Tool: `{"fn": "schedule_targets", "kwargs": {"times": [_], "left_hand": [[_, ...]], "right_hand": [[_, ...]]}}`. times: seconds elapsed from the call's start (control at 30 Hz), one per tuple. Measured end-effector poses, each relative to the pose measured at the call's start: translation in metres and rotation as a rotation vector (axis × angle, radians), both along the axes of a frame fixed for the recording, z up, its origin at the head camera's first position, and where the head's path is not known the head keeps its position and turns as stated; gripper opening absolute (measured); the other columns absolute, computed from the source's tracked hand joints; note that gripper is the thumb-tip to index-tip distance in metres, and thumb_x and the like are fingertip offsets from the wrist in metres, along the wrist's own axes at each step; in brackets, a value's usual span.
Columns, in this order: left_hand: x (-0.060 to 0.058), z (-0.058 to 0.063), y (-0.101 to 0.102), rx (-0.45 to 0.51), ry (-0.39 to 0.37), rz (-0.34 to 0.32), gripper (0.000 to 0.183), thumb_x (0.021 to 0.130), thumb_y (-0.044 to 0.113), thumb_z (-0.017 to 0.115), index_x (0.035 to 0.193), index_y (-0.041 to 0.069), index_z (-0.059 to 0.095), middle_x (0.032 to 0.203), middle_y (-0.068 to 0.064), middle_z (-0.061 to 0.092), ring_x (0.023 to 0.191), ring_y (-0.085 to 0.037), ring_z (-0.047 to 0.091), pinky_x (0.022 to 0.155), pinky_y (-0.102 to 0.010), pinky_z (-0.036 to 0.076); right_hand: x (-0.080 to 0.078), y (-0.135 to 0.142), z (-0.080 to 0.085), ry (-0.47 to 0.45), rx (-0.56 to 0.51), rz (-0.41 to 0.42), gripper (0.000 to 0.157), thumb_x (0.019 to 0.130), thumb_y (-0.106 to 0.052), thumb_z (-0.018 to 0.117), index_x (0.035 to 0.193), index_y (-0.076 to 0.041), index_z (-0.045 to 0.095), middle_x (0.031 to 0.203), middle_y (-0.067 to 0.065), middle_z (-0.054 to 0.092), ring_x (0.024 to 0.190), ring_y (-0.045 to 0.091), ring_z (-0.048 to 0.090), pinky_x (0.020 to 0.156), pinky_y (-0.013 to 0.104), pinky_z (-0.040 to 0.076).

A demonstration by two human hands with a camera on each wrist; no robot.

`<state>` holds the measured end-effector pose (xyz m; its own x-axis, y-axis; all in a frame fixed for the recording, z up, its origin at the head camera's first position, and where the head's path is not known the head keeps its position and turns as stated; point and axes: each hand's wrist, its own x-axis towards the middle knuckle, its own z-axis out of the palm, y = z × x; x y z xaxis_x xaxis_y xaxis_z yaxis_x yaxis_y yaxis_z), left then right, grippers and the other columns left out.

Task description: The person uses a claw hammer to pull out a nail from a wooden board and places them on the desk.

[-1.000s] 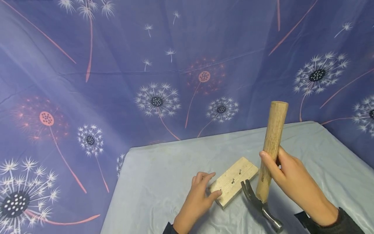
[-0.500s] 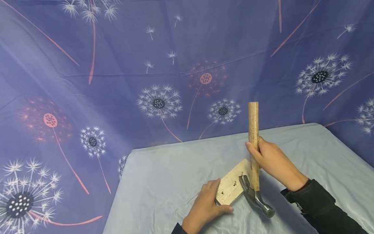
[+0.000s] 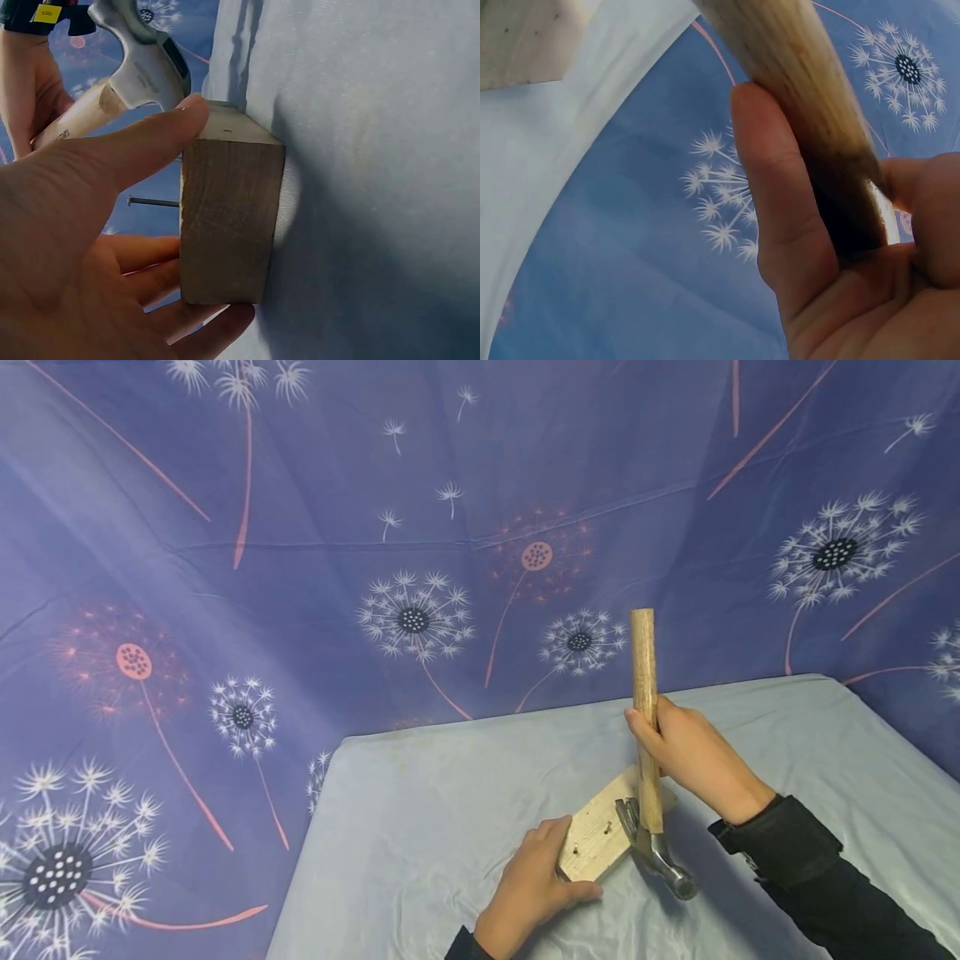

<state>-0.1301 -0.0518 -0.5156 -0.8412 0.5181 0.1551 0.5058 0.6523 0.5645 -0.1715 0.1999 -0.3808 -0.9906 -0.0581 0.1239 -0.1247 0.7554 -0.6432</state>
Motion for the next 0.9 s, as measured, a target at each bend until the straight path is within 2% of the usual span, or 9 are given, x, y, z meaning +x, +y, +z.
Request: {"fn": "schedule_targets", "kwargs": {"times": [0.13,0.27,0.4,0.5,0.67,0.8,0.9], "left_hand": [[-0.001,0.002,0.000,-0.033,0.012,0.002,0.094,0.069,0.054,0.081,0.146,0.015,0.044,0.134,0.007,0.051,0.121,-0.014,0.049,0.091,-0.028,0.043],[-0.002,0.004,0.001,-0.072,-0.013,0.005,0.095,0.068,0.057,0.080,0.146,0.015,0.044,0.134,0.007,0.051,0.120,-0.013,0.049,0.090,-0.027,0.043],[-0.002,0.004,0.002,-0.092,-0.020,0.017,0.095,0.068,0.057,0.080,0.146,0.014,0.045,0.134,0.007,0.051,0.119,-0.014,0.050,0.088,-0.028,0.044],[-0.001,0.005,0.004,-0.099,-0.010,0.028,0.093,0.069,0.056,0.080,0.145,0.015,0.045,0.133,0.007,0.052,0.119,-0.014,0.050,0.087,-0.028,0.045],[0.002,0.009,0.009,-0.141,0.002,0.075,0.091,0.069,0.053,0.081,0.144,0.015,0.047,0.132,0.006,0.054,0.115,-0.015,0.053,0.082,-0.031,0.047],[0.004,0.013,0.012,-0.134,-0.019,0.113,0.091,0.066,0.050,0.084,0.141,0.012,0.051,0.129,0.003,0.057,0.111,-0.017,0.057,0.080,-0.032,0.047],[0.004,0.011,0.011,-0.093,-0.031,0.120,0.089,0.062,0.048,0.086,0.139,0.015,0.054,0.123,0.006,0.060,0.104,-0.014,0.058,0.075,-0.028,0.046]], "right_hand": [[-0.002,-0.003,0.005,0.036,0.014,-0.005,0.054,0.103,-0.053,0.035,0.108,-0.002,0.049,0.078,0.009,0.055,0.058,0.017,0.056,0.051,0.032,0.046],[0.000,-0.004,0.007,0.068,0.024,-0.010,0.052,0.102,-0.055,0.037,0.104,-0.004,0.049,0.074,0.008,0.053,0.056,0.017,0.053,0.050,0.033,0.044],[0.011,-0.005,0.004,0.131,0.040,-0.028,0.048,0.101,-0.055,0.039,0.105,-0.008,0.050,0.070,0.006,0.051,0.055,0.018,0.046,0.047,0.033,0.038],[0.023,-0.004,0.002,0.180,0.031,-0.052,0.046,0.101,-0.053,0.041,0.110,-0.010,0.051,0.074,0.005,0.055,0.057,0.017,0.049,0.047,0.032,0.039],[0.033,-0.005,0.001,0.198,0.011,-0.081,0.047,0.101,-0.052,0.043,0.113,-0.007,0.052,0.081,0.005,0.059,0.063,0.017,0.054,0.048,0.032,0.042],[0.036,-0.008,0.001,0.209,0.017,-0.106,0.047,0.100,-0.052,0.045,0.109,-0.006,0.053,0.078,0.005,0.057,0.061,0.017,0.052,0.048,0.032,0.041],[0.038,-0.011,0.000,0.228,0.015,-0.126,0.045,0.100,-0.052,0.045,0.106,-0.007,0.053,0.075,0.004,0.055,0.059,0.017,0.050,0.047,0.031,0.040]]}}
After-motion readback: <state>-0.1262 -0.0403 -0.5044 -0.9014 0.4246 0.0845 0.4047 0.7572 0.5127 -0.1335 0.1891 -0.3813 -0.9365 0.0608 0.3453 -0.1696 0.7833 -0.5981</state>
